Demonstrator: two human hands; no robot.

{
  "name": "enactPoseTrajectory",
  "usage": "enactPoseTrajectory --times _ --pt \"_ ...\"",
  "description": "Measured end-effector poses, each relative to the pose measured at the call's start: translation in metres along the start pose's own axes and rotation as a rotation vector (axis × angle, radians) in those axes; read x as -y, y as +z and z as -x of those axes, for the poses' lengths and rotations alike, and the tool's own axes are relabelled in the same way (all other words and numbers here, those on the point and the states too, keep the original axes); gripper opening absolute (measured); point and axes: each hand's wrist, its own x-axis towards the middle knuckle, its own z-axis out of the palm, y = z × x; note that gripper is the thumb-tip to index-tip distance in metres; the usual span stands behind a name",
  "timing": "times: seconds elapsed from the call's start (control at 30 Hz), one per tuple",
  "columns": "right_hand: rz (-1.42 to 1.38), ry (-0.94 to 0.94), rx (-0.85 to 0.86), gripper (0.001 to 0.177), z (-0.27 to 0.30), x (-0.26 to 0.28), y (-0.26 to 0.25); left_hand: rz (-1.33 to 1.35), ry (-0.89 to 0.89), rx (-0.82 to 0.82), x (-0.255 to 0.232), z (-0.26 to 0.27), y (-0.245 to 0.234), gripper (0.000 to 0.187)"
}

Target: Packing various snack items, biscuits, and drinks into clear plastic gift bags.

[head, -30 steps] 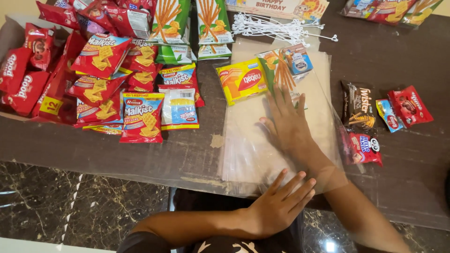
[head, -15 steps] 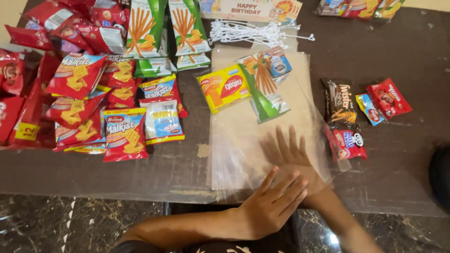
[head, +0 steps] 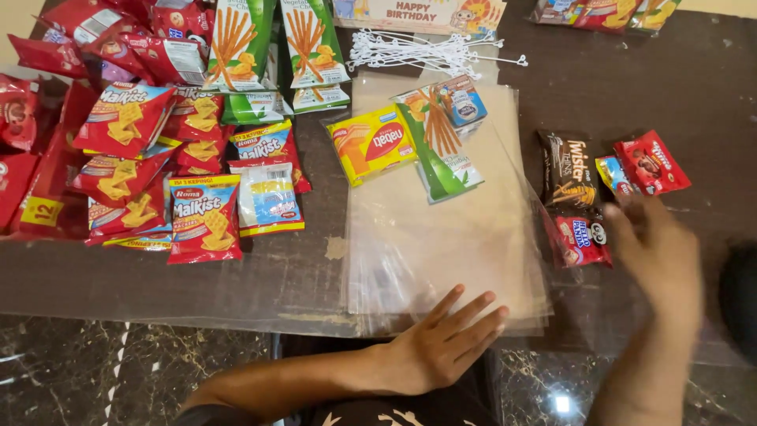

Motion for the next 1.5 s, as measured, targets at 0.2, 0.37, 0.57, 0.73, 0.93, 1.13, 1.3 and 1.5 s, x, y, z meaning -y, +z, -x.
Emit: enactPoseTrajectory --times 0.2,0.37,0.57,0.73,0.93,1.13,1.3,1.5 --pt "-0.008 -0.004 0.042 0.069 -0.065 0.011 0.040 0.041 -0.056 -0.002 -0.004 0.013 0.009 0.040" --pt "-0.379 0.054 -0.077 0.061 -0.057 0.027 0.027 -0.037 -0.021 0.055 -0.003 0.021 0.012 0.047" --pt "-0.920 -0.151 -0.043 0.068 0.012 -0.020 -0.014 -0.048 -0.006 0.077 0.000 0.018 0.008 0.045" --pt "-1.302 -0.540 -0.070 0.045 0.124 -0.012 0.018 -0.001 -0.013 -0.013 0.002 0.007 0.005 0.040" --pt "-0.958 -0.265 0.397 0.037 0.147 -0.140 0.081 0.023 -0.011 -0.050 0.001 0.000 0.004 0.040" --pt "-0.900 -0.170 0.546 0.063 0.138 -0.028 0.064 0.041 -0.054 -0.057 -0.006 0.003 0.011 0.043" --pt "-0.942 0.101 0.578 0.070 0.130 0.057 0.066 0.019 -0.053 -0.072 -0.011 0.004 0.007 0.041" --pt "-0.803 -0.107 0.396 0.061 0.105 0.124 0.091 -0.059 -0.068 -0.093 -0.016 0.005 0.009 0.037"
